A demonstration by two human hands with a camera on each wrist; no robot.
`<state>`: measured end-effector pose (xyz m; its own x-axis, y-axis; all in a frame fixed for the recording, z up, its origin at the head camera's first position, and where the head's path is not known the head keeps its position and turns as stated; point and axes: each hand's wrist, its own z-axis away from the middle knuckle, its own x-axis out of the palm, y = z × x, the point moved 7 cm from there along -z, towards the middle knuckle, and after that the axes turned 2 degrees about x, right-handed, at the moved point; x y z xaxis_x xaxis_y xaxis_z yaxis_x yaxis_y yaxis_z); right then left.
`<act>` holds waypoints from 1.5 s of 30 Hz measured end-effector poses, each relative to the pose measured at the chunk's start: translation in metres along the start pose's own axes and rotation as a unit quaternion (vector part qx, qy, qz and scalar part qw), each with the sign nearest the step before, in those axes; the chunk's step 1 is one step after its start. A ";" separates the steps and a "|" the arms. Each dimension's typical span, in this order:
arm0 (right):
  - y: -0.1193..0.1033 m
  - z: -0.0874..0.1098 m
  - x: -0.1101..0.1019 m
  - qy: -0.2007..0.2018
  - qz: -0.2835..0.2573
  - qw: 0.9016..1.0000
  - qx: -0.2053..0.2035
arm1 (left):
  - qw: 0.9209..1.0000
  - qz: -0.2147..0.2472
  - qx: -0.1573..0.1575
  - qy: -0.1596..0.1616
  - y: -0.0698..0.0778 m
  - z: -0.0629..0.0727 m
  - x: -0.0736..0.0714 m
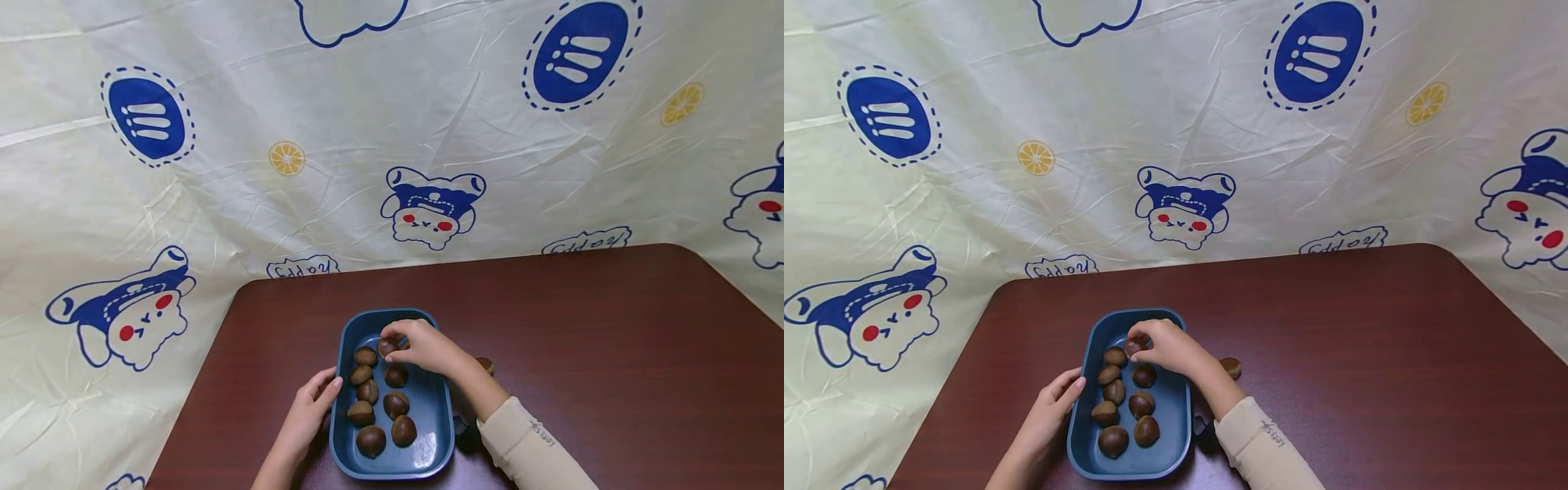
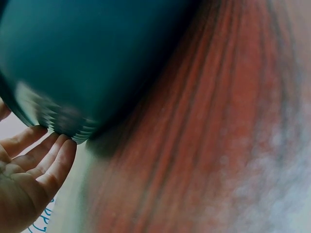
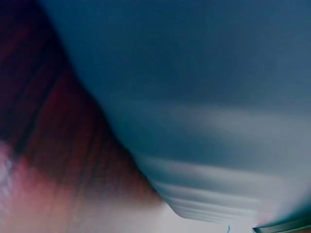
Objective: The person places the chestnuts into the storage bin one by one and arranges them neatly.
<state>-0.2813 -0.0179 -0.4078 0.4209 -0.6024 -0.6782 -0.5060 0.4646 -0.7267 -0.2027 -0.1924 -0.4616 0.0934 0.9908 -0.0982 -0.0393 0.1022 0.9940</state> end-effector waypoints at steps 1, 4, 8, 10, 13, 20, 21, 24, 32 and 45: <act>0.000 0.000 0.001 -0.004 0.006 1.000 0.002 | 1.000 0.000 0.001 0.000 0.000 0.000 0.000; 0.000 -0.001 0.005 -0.018 0.032 0.999 0.004 | 1.000 0.000 0.001 0.001 0.000 0.000 0.000; 0.000 -0.002 0.009 -0.035 0.062 0.997 0.006 | 1.000 -0.003 0.002 -0.001 0.000 0.000 0.000; 0.001 -0.002 0.010 -0.038 0.068 0.997 0.010 | 1.000 -0.005 0.001 -0.002 0.000 0.000 0.000; 0.001 -0.002 0.011 -0.040 0.071 0.997 0.014 | 1.000 -0.004 0.002 -0.004 0.001 0.000 0.000; 0.003 0.000 0.009 -0.041 0.045 0.998 0.018 | 1.000 -0.002 0.005 -0.006 0.002 0.000 0.001; 0.002 0.000 0.008 -0.039 0.040 0.998 0.015 | 1.000 -0.002 0.003 -0.006 0.002 0.000 0.001; 0.002 0.001 0.007 -0.030 0.027 0.999 0.008 | 1.000 -0.003 0.001 -0.005 0.002 0.001 0.001; 0.001 0.003 0.002 -0.022 -0.023 1.000 0.001 | 1.000 -0.008 0.003 0.001 0.001 0.000 0.000; 0.003 0.019 -0.019 0.011 -0.051 0.999 0.007 | 1.000 -0.005 0.002 0.002 0.001 0.001 0.000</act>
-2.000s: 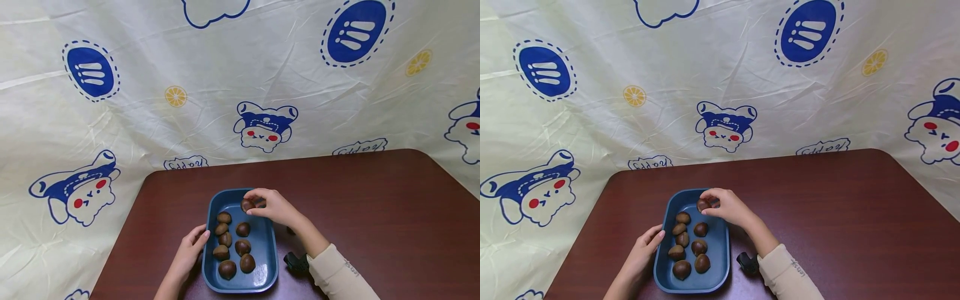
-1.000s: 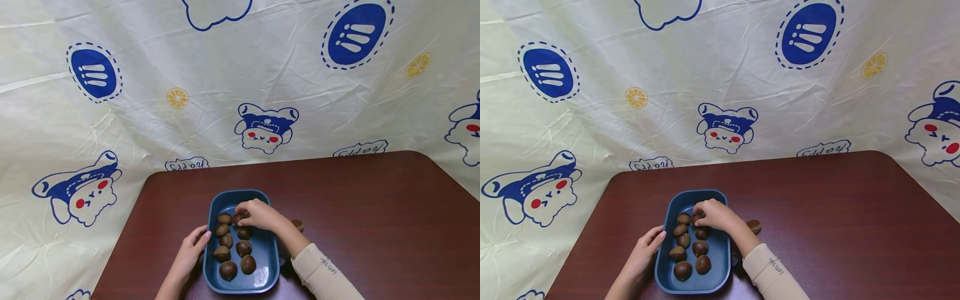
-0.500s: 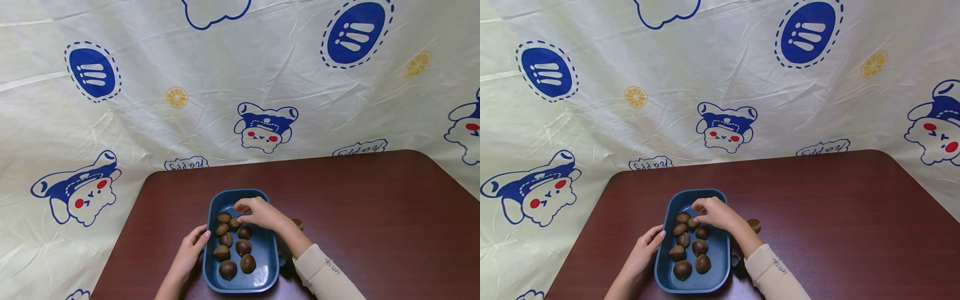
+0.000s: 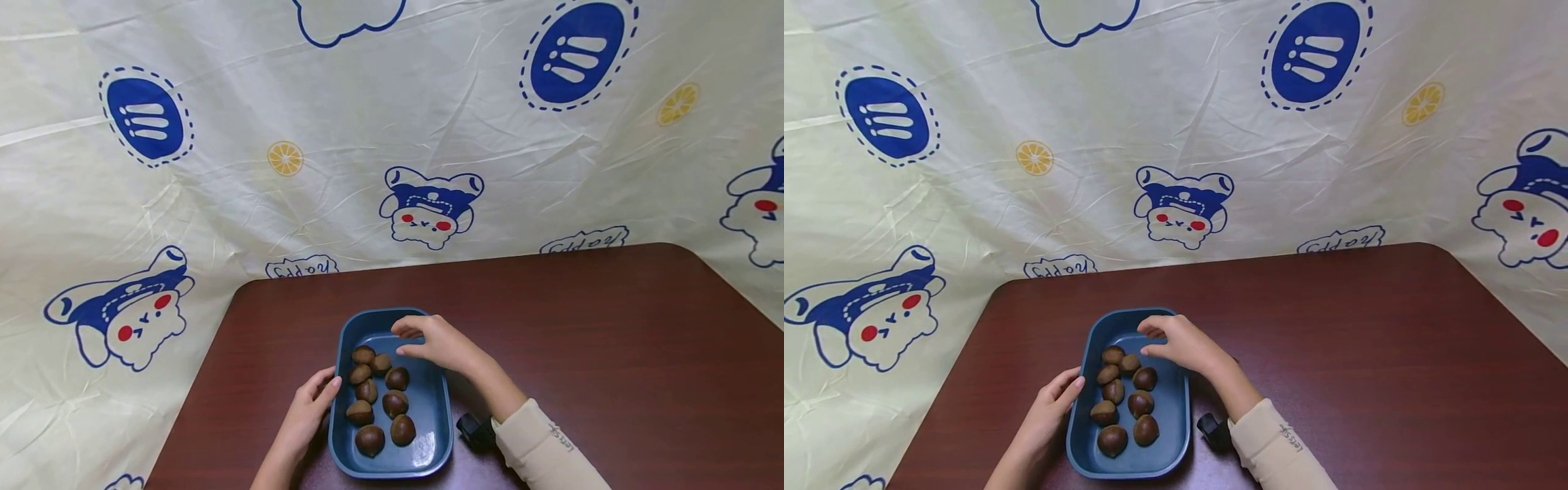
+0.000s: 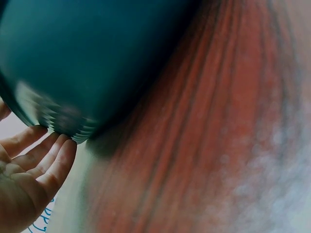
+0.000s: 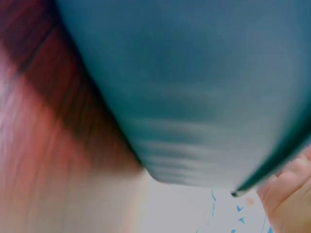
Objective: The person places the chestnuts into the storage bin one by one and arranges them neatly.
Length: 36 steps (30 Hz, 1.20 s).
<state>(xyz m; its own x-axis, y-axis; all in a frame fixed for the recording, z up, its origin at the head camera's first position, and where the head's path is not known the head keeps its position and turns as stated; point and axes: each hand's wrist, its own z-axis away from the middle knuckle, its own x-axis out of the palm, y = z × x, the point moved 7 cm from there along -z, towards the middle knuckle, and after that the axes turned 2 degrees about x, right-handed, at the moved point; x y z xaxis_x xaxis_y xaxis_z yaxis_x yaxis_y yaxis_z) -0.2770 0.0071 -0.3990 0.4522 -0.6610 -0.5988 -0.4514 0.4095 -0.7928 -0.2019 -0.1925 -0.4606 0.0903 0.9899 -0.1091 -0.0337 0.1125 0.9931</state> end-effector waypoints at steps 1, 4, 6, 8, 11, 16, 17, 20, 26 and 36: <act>0.000 0.002 -0.003 0.005 0.002 1.000 0.001 | 1.000 0.001 0.000 0.000 0.000 0.000 0.000; 0.001 0.009 -0.012 0.019 0.005 1.000 0.005 | 1.000 -0.001 -0.001 -0.002 0.000 0.000 0.000; 0.002 0.014 -0.018 0.028 0.015 0.999 0.008 | 1.000 -0.002 -0.002 0.000 0.000 0.000 -0.001; 0.003 0.019 -0.024 0.037 0.024 0.999 0.008 | 1.000 -0.003 -0.001 0.002 0.000 0.001 -0.002; 0.007 0.027 -0.031 0.046 0.031 0.998 0.004 | 1.000 -0.003 0.002 0.004 0.001 0.001 -0.002; 0.019 0.045 -0.043 0.061 0.039 0.997 0.019 | 1.000 0.003 0.003 0.003 0.000 0.000 -0.001; 0.023 0.049 -0.045 0.063 0.041 0.997 0.026 | 1.000 0.004 0.002 0.004 0.000 0.000 -0.001; 0.034 0.061 -0.051 0.061 0.048 0.996 0.045 | 1.000 0.007 0.001 0.005 -0.001 0.000 0.000; 0.056 0.075 -0.051 0.021 0.053 0.995 0.076 | 1.000 0.000 0.003 0.003 0.000 0.000 -0.001; 0.074 0.080 -0.049 -0.025 0.067 0.996 0.058 | 1.000 0.004 0.004 -0.003 0.002 0.001 0.000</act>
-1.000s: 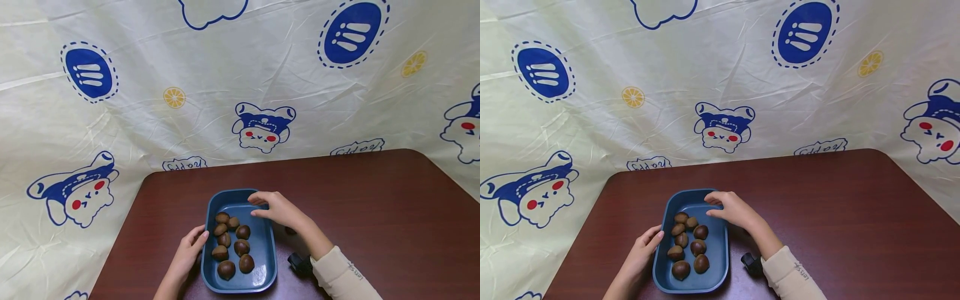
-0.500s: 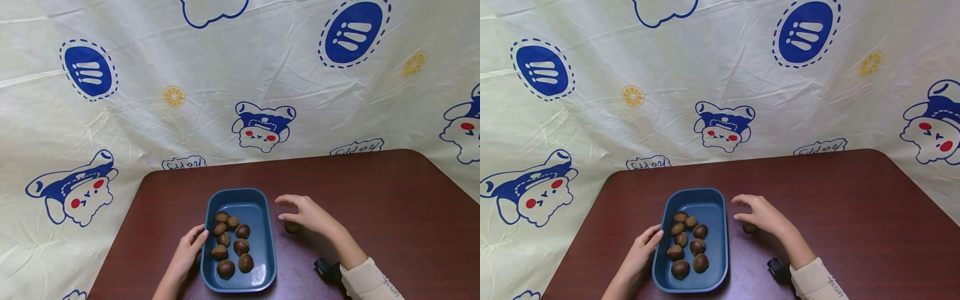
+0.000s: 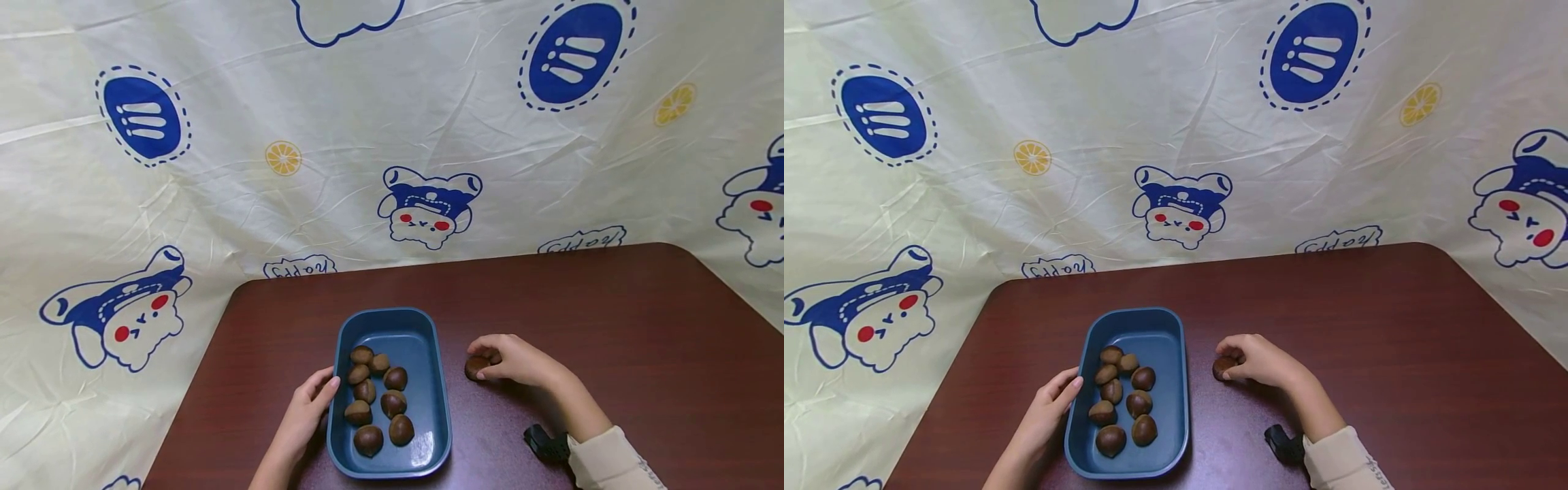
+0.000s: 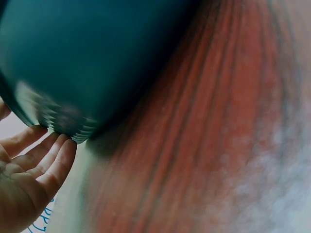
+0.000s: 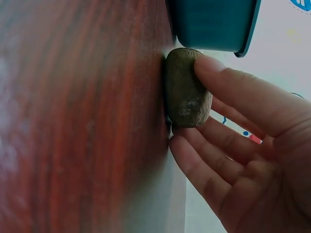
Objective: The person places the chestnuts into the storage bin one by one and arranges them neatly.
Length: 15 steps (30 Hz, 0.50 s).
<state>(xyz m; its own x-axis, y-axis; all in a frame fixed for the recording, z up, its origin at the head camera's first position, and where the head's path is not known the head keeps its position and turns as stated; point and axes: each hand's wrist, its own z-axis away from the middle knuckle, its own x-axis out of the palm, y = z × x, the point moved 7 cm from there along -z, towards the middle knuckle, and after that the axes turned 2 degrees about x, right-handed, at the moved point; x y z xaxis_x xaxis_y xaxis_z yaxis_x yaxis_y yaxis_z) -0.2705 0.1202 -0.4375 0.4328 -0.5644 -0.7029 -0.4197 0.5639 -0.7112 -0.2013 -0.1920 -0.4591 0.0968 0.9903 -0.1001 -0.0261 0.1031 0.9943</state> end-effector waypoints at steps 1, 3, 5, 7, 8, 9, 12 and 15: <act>0.001 0.000 0.000 -0.001 0.001 1.000 -0.004 | 1.000 0.000 0.000 0.000 0.000 0.000 0.000; 0.001 0.001 0.001 0.000 0.002 1.000 -0.005 | 1.000 0.000 0.001 0.000 0.000 0.000 0.000; 0.002 0.001 0.001 0.000 0.001 1.000 -0.005 | 1.000 -0.001 0.001 0.000 0.001 0.000 0.000; 0.002 0.001 0.000 0.003 -0.001 1.000 -0.004 | 1.000 -0.002 0.000 0.000 0.000 0.000 0.000; 0.002 0.001 0.000 0.005 -0.003 1.000 -0.003 | 1.000 -0.002 -0.001 0.001 0.000 0.000 0.000; 0.002 0.001 -0.001 0.007 -0.004 1.000 -0.003 | 1.000 -0.003 -0.001 0.001 0.000 0.000 0.000; 0.002 0.001 -0.002 0.015 -0.007 1.000 -0.005 | 1.000 -0.004 -0.003 0.002 0.000 0.001 0.000; 0.002 0.002 -0.005 0.026 -0.012 1.000 0.003 | 1.000 -0.005 -0.002 0.002 0.000 0.000 0.001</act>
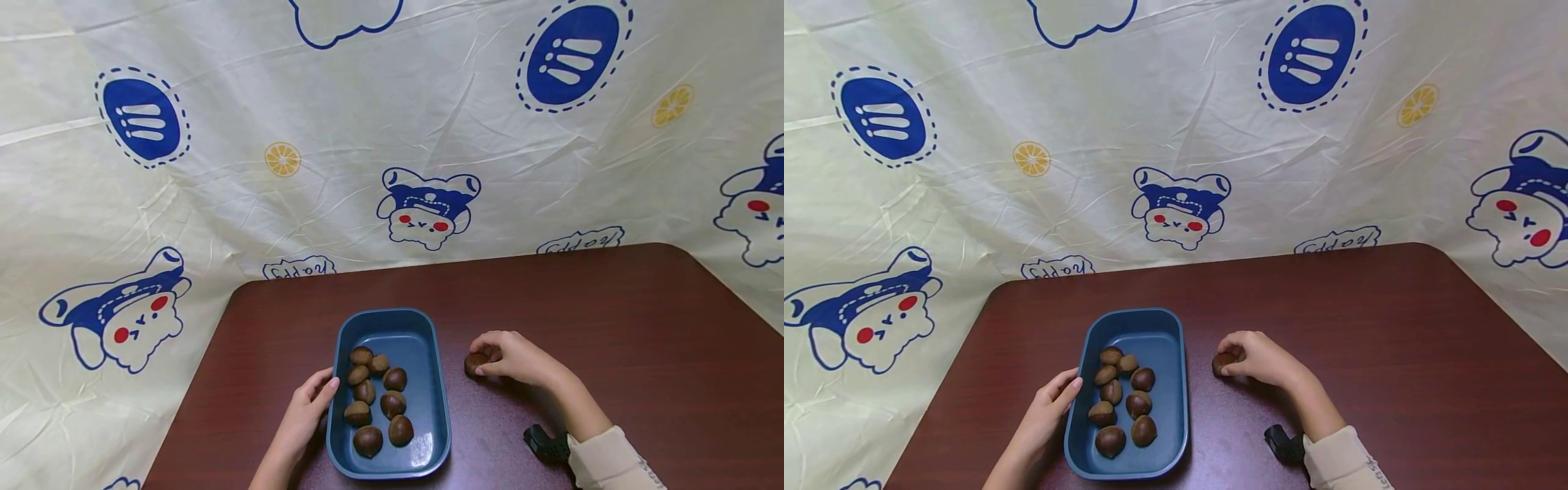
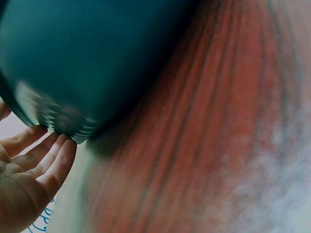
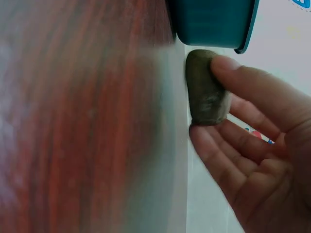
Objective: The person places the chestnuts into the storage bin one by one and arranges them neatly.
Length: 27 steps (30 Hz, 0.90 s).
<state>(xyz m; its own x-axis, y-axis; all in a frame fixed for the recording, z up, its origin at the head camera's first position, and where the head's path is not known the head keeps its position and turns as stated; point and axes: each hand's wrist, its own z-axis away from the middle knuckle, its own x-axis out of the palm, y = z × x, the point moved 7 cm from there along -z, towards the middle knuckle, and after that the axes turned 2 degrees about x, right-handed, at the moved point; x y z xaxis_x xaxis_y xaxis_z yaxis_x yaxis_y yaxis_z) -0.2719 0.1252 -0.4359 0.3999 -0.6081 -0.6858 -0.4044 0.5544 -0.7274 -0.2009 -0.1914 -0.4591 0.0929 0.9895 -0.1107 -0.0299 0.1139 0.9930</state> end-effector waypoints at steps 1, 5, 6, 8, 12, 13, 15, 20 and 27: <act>0.000 0.000 -0.001 0.004 -0.002 1.000 0.003 | 1.000 0.000 -0.001 0.000 0.000 0.000 0.000; -0.002 0.001 -0.006 0.030 -0.009 0.999 0.007 | 1.000 -0.001 -0.001 -0.001 0.000 0.001 0.000; -0.004 0.001 -0.007 0.037 -0.011 0.999 0.003 | 1.000 -0.001 -0.001 -0.001 0.000 0.001 0.000; -0.008 0.001 -0.010 0.052 -0.017 0.998 -0.006 | 1.000 0.000 -0.001 -0.001 0.000 0.001 0.000; -0.018 -0.001 -0.015 0.082 -0.026 0.996 -0.024 | 1.000 0.003 0.001 -0.001 0.000 0.000 -0.001; -0.021 -0.001 -0.016 0.089 -0.026 0.995 -0.028 | 1.000 0.003 0.002 0.000 0.000 0.000 -0.001; -0.028 -0.003 -0.018 0.102 -0.027 0.994 -0.035 | 1.000 0.003 0.002 0.001 -0.001 -0.001 -0.001; -0.047 -0.012 -0.018 0.111 -0.037 0.992 -0.054 | 1.000 0.002 0.001 0.004 -0.002 -0.001 -0.002; -0.073 -0.032 -0.007 0.096 -0.049 0.991 -0.074 | 1.000 -0.003 0.002 0.006 -0.002 -0.001 -0.002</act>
<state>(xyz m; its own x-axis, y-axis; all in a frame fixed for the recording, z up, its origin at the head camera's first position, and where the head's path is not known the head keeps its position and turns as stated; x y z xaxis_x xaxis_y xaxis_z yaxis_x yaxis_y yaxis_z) -0.2713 0.0707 -0.3768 0.2847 -0.7598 -0.5845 -0.4939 0.4063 -0.7688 -0.2022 -0.1933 -0.4605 0.0805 0.9898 -0.1173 -0.0249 0.1196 0.9925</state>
